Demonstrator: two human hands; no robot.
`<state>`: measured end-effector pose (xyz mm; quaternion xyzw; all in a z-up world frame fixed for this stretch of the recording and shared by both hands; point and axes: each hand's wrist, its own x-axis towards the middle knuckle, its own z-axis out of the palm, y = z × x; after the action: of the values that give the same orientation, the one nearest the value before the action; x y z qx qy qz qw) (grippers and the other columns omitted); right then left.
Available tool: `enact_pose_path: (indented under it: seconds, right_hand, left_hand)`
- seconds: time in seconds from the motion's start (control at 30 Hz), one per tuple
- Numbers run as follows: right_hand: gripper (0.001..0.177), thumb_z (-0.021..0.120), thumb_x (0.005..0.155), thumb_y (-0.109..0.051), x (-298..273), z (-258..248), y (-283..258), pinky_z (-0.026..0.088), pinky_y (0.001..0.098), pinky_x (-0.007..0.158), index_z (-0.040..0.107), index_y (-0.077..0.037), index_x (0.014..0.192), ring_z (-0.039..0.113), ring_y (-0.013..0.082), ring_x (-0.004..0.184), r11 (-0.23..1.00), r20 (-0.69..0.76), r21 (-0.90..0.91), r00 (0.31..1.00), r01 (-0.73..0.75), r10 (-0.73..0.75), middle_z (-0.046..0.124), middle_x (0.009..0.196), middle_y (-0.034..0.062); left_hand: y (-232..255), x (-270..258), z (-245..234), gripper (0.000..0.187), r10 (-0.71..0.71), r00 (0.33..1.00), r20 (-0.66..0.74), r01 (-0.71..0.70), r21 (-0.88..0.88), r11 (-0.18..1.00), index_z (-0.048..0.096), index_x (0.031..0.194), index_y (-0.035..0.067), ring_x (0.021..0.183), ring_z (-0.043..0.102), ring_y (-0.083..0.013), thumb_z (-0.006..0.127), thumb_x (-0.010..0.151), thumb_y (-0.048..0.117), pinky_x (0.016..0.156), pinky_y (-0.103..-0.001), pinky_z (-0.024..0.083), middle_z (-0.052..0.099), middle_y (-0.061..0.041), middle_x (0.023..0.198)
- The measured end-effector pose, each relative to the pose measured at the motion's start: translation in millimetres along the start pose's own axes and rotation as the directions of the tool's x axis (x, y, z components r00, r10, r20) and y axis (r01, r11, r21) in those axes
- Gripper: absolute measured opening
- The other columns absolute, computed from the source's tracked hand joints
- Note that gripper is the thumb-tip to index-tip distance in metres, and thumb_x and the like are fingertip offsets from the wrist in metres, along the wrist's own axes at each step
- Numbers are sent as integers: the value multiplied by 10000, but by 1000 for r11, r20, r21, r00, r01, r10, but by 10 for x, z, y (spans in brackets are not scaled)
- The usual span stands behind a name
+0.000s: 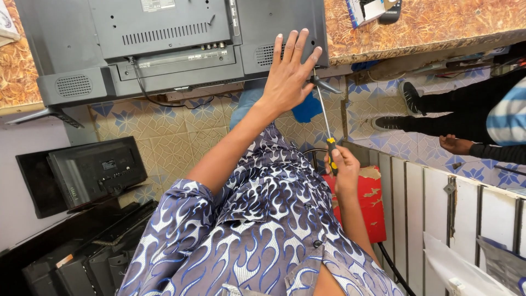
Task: Using a manual screwdriver to fasten or unfasten screws on the back panel of a television, likely to attach or remove a stand.
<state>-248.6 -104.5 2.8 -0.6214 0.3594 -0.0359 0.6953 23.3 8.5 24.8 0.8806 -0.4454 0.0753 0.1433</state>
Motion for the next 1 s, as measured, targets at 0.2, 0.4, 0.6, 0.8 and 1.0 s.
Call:
enact_pose_path:
  seconds: [0.2, 0.4, 0.6, 0.8, 1.0]
  right_hand:
    - [310, 621, 1040, -247, 274, -273, 328, 383, 212, 372, 536, -14, 1225, 452, 94, 484, 643, 554, 608, 829, -465, 76, 553, 796, 60]
    - [278, 702, 930, -353, -31, 135, -34, 463, 304, 788, 592, -124, 1044, 564, 116, 872, 959, -102, -282, 993, 31, -62, 583, 954, -10]
    - [275, 562, 1073, -294, -34, 160, 115, 444, 281, 507, 641, -32, 1098, 528, 109, 572, 931, -150, -296, 952, 213, -265, 623, 774, 59]
    - [395, 449, 1118, -401, 250, -148, 414, 358, 245, 297, 544, -18, 1113, 420, 122, 382, 381, 608, 671, 766, -637, 209, 531, 704, 57]
    - [269, 735, 907, -259, 68, 105, 23, 405, 231, 374, 557, -100, 1030, 517, 106, 459, 991, 44, 122, 998, -51, 46, 592, 658, 33]
  left_hand:
    - [-3, 3, -15, 831, 4, 1000, 13, -4, -4, 1000, 502, 1532, 114, 1500, 228, -511, 924, 881, 412, 1225, -708, 161, 227, -310, 1614]
    - [-80, 90, 9, 822, 44, 999, 26, -46, 61, 997, 512, 1448, 125, 1411, 325, -491, 924, 829, 476, 1158, -659, 264, 362, -296, 1520]
    - [-146, 134, 72, 826, 91, 994, 67, -87, -53, 995, 485, 1449, 80, 1452, 274, -557, 894, 847, 470, 1243, -650, 176, 308, -366, 1552]
    - [-149, 106, 109, 831, 81, 995, 58, -77, -69, 995, 488, 1496, 79, 1462, 241, -541, 909, 879, 444, 1249, -671, 194, 269, -337, 1568]
    - [-127, 120, 92, 877, 62, 993, 105, -58, -36, 998, 450, 1533, 94, 1473, 243, -524, 897, 879, 469, 1247, -660, 195, 254, -324, 1579]
